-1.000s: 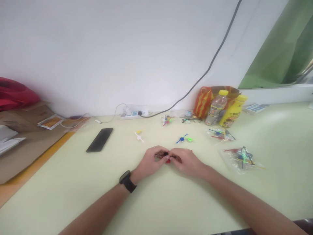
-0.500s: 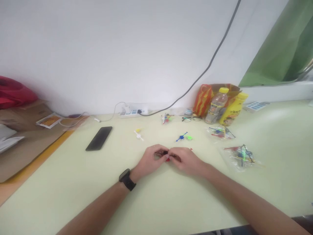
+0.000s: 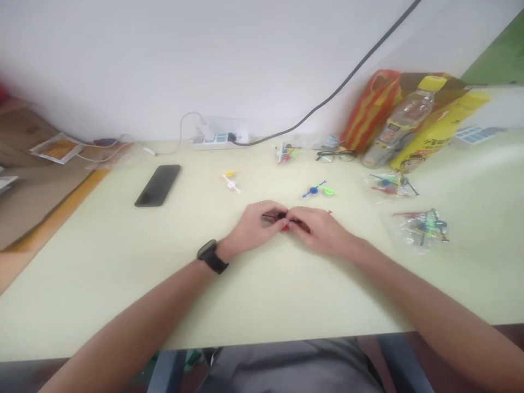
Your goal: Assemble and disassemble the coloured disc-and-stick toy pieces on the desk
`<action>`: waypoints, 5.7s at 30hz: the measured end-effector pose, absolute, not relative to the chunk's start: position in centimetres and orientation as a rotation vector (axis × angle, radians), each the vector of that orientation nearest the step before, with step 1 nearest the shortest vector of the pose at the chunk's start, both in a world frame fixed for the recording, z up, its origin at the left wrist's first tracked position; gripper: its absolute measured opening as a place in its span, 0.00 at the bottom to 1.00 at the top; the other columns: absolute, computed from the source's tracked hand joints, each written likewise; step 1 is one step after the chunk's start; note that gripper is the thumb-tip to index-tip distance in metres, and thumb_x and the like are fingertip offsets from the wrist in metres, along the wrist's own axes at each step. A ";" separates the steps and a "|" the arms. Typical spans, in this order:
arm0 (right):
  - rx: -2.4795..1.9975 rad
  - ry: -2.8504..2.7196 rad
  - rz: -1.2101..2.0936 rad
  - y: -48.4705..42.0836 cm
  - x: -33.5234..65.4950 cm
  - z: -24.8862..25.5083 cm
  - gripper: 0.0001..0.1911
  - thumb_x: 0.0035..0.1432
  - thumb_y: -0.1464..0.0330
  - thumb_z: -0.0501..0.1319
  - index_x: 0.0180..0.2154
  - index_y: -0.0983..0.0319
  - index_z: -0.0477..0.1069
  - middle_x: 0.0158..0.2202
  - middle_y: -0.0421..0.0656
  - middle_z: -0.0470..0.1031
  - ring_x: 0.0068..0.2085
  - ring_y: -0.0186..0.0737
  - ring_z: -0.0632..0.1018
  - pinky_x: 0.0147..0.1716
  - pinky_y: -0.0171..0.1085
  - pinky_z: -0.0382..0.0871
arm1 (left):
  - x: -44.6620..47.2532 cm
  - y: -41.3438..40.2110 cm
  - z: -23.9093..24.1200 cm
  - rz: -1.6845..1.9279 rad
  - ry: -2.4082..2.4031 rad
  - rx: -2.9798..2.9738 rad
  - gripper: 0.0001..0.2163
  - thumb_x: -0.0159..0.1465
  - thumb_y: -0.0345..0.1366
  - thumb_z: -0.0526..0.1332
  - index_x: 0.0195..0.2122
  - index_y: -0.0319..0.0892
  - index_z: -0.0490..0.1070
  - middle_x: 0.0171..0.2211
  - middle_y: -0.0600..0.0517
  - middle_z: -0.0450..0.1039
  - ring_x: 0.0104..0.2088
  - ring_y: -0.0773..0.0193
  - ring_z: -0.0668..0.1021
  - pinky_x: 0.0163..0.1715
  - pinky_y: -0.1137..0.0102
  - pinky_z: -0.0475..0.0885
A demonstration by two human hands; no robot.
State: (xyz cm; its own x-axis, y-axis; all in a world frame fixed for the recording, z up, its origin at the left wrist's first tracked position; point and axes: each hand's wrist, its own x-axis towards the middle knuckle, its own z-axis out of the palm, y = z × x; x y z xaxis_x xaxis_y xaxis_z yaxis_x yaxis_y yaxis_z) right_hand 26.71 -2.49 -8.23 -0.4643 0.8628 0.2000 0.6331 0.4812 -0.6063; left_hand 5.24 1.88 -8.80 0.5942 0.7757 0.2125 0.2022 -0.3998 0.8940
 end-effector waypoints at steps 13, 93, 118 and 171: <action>-1.244 -2.028 0.783 -2.1 26.7 -8.3 0.07 0.66 0.71 0.58 0.38 0.59 0.76 0.35 0.41 0.80 0.31 0.38 0.74 0.31 0.37 0.64 | 5.2 2.0 -9.1 0.867 0.787 1.817 0.10 0.66 0.41 0.68 0.44 0.41 0.80 0.41 0.47 0.82 0.40 0.59 0.84 0.46 0.64 0.81; -1.459 -2.339 0.787 -0.4 33.2 -5.3 0.06 0.53 0.73 0.64 0.32 0.57 0.79 0.32 0.39 0.81 0.33 0.40 0.78 0.32 0.36 0.66 | 4.4 2.5 -8.9 0.825 0.898 1.882 0.11 0.67 0.44 0.66 0.43 0.43 0.76 0.38 0.49 0.80 0.36 0.62 0.80 0.39 0.68 0.76; -1.027 -1.600 1.270 -2.1 25.6 -7.9 0.11 0.68 0.59 0.61 0.39 0.60 0.71 0.37 0.42 0.74 0.38 0.40 0.74 0.37 0.38 0.66 | 4.5 2.0 -8.0 0.818 0.723 1.700 0.15 0.62 0.40 0.72 0.48 0.39 0.78 0.46 0.43 0.81 0.46 0.55 0.82 0.53 0.59 0.78; -1.137 -1.664 0.711 -2.1 26.1 -7.8 0.11 0.66 0.62 0.61 0.48 0.57 0.72 0.47 0.47 0.70 0.33 0.38 0.74 0.30 0.39 0.70 | 4.2 2.3 -7.2 0.777 0.587 1.427 0.10 0.66 0.42 0.69 0.39 0.41 0.73 0.35 0.49 0.77 0.35 0.63 0.78 0.36 0.67 0.75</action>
State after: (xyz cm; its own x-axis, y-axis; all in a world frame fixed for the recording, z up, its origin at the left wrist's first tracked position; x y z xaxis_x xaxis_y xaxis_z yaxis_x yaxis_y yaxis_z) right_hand 26.13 -2.06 -7.84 -0.1019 0.9174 0.3848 0.3560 0.3948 -0.8470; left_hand 4.19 2.32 -7.24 0.6322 0.7691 0.0938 -0.1198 -0.0226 0.9925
